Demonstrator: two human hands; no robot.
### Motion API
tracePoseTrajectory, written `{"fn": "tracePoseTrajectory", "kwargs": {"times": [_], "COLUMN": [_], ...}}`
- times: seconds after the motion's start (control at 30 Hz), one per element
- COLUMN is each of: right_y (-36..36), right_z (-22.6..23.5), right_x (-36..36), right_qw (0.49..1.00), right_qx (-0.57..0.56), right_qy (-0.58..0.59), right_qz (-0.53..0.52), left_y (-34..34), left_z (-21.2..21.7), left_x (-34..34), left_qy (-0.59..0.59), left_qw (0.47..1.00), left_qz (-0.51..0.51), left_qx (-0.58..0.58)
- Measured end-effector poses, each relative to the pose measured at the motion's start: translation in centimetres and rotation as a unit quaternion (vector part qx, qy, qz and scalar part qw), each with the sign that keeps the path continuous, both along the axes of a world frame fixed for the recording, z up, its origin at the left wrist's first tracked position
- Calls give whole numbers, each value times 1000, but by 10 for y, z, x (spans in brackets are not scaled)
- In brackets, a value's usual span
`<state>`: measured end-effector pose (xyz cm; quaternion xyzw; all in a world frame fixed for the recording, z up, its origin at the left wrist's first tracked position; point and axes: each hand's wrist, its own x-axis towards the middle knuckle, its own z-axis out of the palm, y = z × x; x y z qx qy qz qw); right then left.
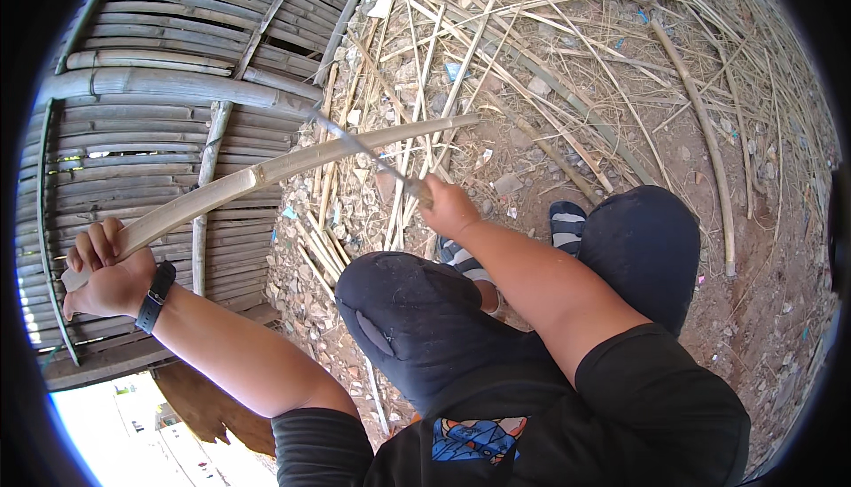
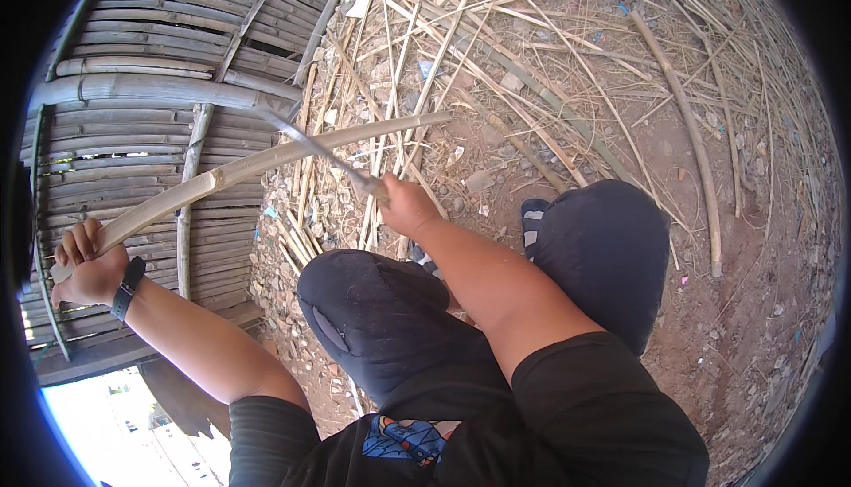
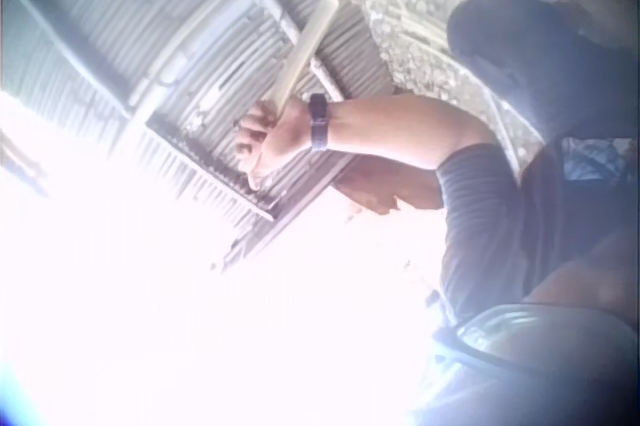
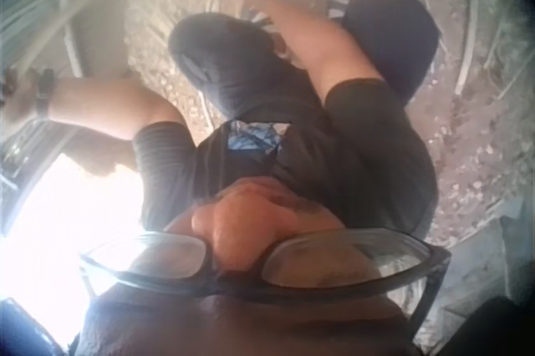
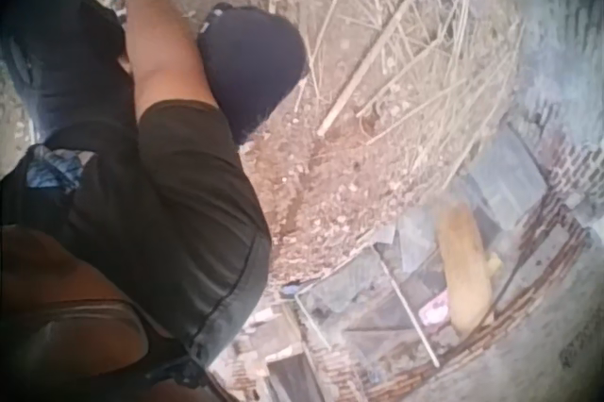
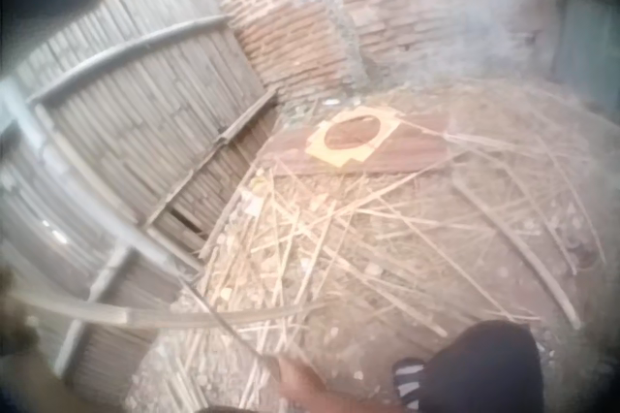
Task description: The person splits a long bamboo pole into thin strips using a machete and a wooden mallet. They repeatedly strike the blade to drive it through the bamboo, then pull the resulting strips apart by hand.
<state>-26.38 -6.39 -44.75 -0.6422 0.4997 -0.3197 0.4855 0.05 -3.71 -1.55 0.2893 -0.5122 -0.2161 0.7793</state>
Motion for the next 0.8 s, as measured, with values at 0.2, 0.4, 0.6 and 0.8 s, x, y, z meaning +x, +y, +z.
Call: {"fn": "tracePoseTrajectory", "kwargs": {"times": [0.2, 0.4, 0.6, 0.8], "right_y": [-8, -6, -24, -36], "right_z": [-66, 25, 10, 63], "right_x": [-31, -1, 5, -6], "right_qw": [946, 997, 993, 991], "right_qx": [259, 62, 74, 114], "right_qy": [122, -12, -74, -59], "right_qz": [-153, -53, -58, 29], "left_y": [6, 1, 2, 11], "left_z": [-5, -2, -3, -9], "left_x": [2, 13, 6, 21], "left_qy": [3, -3, -11, -9], "left_qw": [1000, 994, 992, 990], "left_qz": [-20, -106, -124, -137], "left_qx": [-12, -17, -14, -13]}}
